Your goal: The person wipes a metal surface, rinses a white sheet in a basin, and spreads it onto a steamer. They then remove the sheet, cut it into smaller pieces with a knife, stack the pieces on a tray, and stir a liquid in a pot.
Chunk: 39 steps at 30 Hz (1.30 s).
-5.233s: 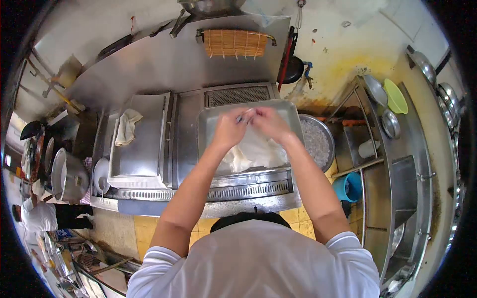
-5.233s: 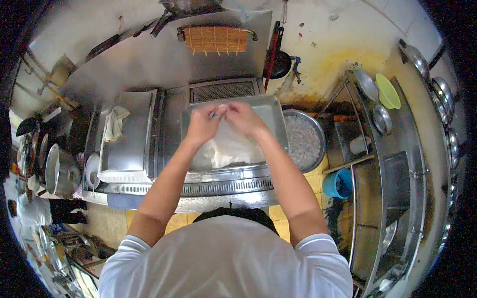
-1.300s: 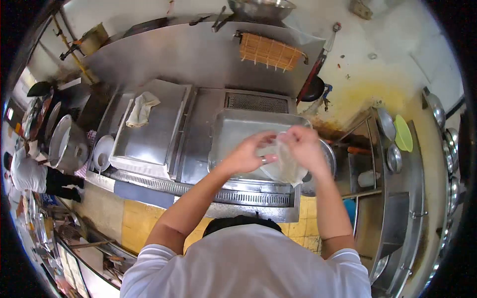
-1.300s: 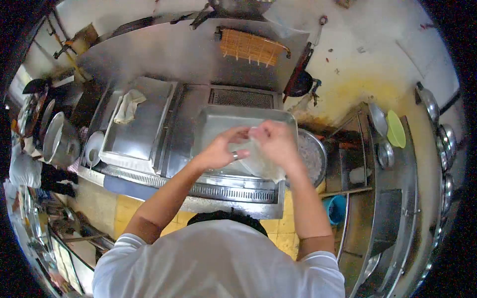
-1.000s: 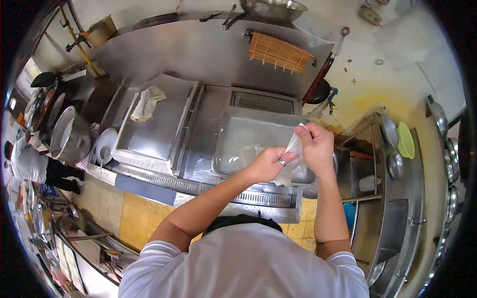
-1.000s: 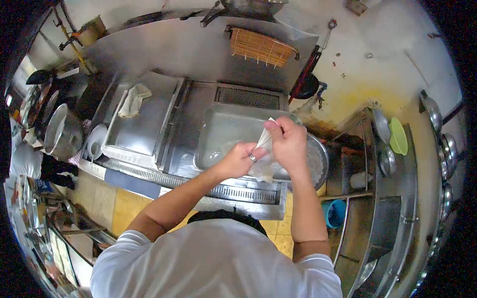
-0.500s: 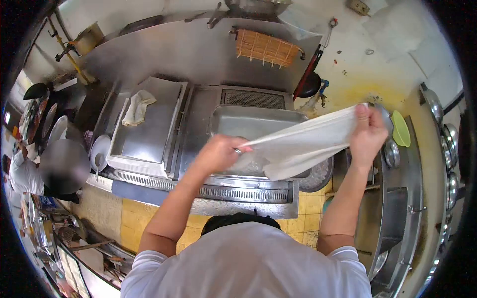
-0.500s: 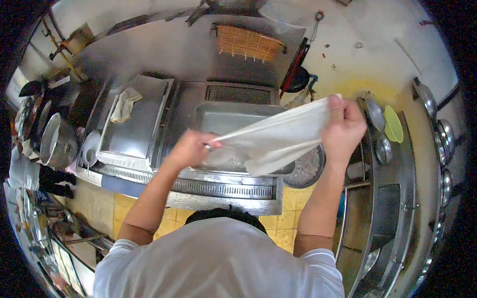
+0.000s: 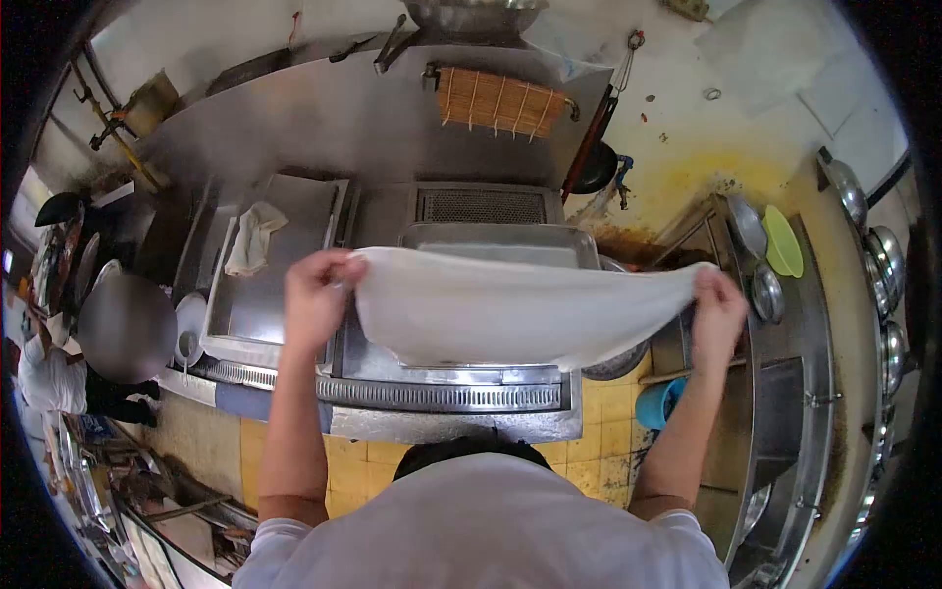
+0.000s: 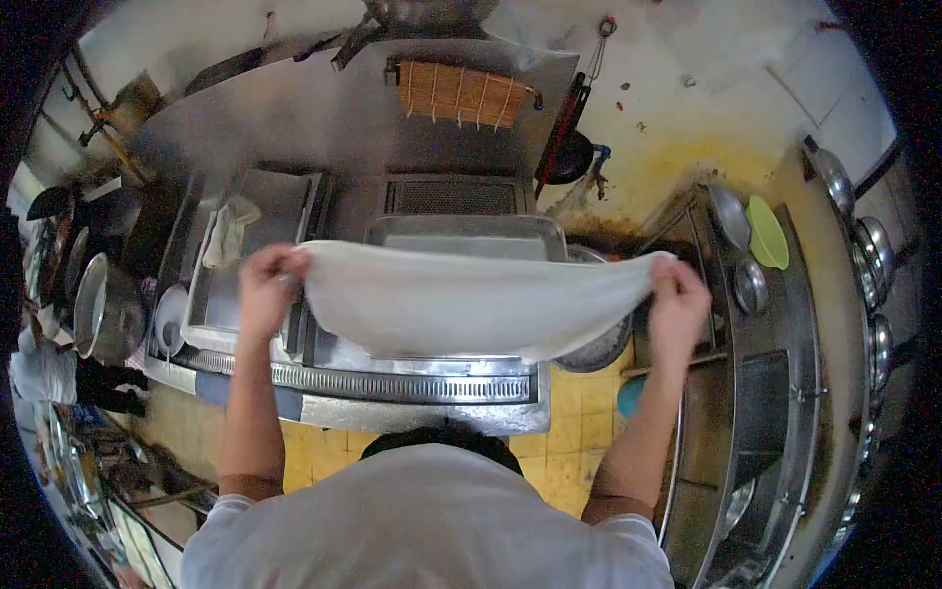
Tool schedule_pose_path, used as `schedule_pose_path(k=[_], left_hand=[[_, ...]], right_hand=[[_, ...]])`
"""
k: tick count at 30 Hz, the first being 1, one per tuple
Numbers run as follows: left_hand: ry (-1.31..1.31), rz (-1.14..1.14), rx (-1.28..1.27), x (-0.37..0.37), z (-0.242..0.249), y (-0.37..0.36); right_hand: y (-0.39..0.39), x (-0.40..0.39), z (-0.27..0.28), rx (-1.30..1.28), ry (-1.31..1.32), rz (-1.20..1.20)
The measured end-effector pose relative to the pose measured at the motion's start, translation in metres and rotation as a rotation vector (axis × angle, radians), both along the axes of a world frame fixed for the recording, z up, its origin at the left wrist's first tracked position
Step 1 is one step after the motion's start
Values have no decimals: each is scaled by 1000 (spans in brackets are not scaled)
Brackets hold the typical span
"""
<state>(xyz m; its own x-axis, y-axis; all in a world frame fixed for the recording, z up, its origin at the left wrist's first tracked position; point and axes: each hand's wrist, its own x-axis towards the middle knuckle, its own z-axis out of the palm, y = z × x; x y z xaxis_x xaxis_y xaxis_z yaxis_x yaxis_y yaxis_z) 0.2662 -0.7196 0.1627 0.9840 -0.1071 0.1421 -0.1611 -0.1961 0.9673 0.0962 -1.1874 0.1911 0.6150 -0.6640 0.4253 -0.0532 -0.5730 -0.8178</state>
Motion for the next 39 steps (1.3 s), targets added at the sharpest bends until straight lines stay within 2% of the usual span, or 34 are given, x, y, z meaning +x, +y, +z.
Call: schedule_pose_path(k=[1, 3, 5, 7, 10, 12, 13, 14, 15, 16, 18, 19, 22, 25, 28, 31, 32, 33, 34, 35, 36, 37, 38, 39], left_hand=[[182, 2, 54, 13, -10, -15], [295, -101, -127, 68, -72, -34], [218, -113, -287, 120, -110, -65], [-61, -41, -160, 160, -138, -92], [-94, -74, 679, 141, -133, -103], [-243, -337, 697, 116, -178, -95], [-387, -469, 708, 100, -200, -82], [-527, -602, 716, 82, -219, -69], [-503, -508, 853, 56, -236, -63], [-476, -409, 989, 37, -251, -60], [-420, -509, 941, 40, -271, -50], [-389, -552, 919, 43, -277, -41], [-375, -595, 1009, 19, -242, -36], [-363, -654, 1114, 5, -230, -37], [-286, -625, 1179, -9, -223, -41], [-369, -513, 936, -31, -209, -36], [-318, -460, 844, -43, -202, -37], [-308, -468, 854, -53, -200, -37], [-293, -465, 866, -63, -200, -35], [-257, -365, 697, -86, -181, -30], [-134, -348, 769, -99, -187, -29], [-189, -284, 677, -118, -182, -23], [-112, -251, 653, -138, -178, -19], [-41, -227, 621, -156, -179, -17]], right_hand=[[-9, 14, -23, -14, 84, 26], [-27, 60, -64, 182, 176, 45], [-41, 110, -88, 571, -13, 224], [-33, 155, -109, 692, -268, 249], [-28, 168, -141, 152, 566, 237], [-9, 146, -218, -47, 478, 568], [20, 120, -231, -416, 481, 558], [37, 100, -241, -603, 512, 543], [54, 80, -251, -790, 531, 517], [60, 68, -254, -800, 583, 499], [52, 59, -244, -719, 953, 483], [50, 55, -241, -734, 987, 435], [35, 38, -254, -822, 1134, 409], [47, 31, -244, -916, 1161, 339], [94, 24, -200, -839, 977, 385], [120, 12, -224, -522, 1012, 551], [127, 7, -229, -584, 946, 584], [134, 2, -231, -649, 870, 628], [141, -3, -234, -621, 806, 619], [149, -2, -232, -591, 741, 619], [159, 2, -221, -505, 723, 681], [169, 3, -207, -415, 712, 740], [179, 7, -200, -320, 707, 790], [189, 14, -200, -360, 613, 846]])
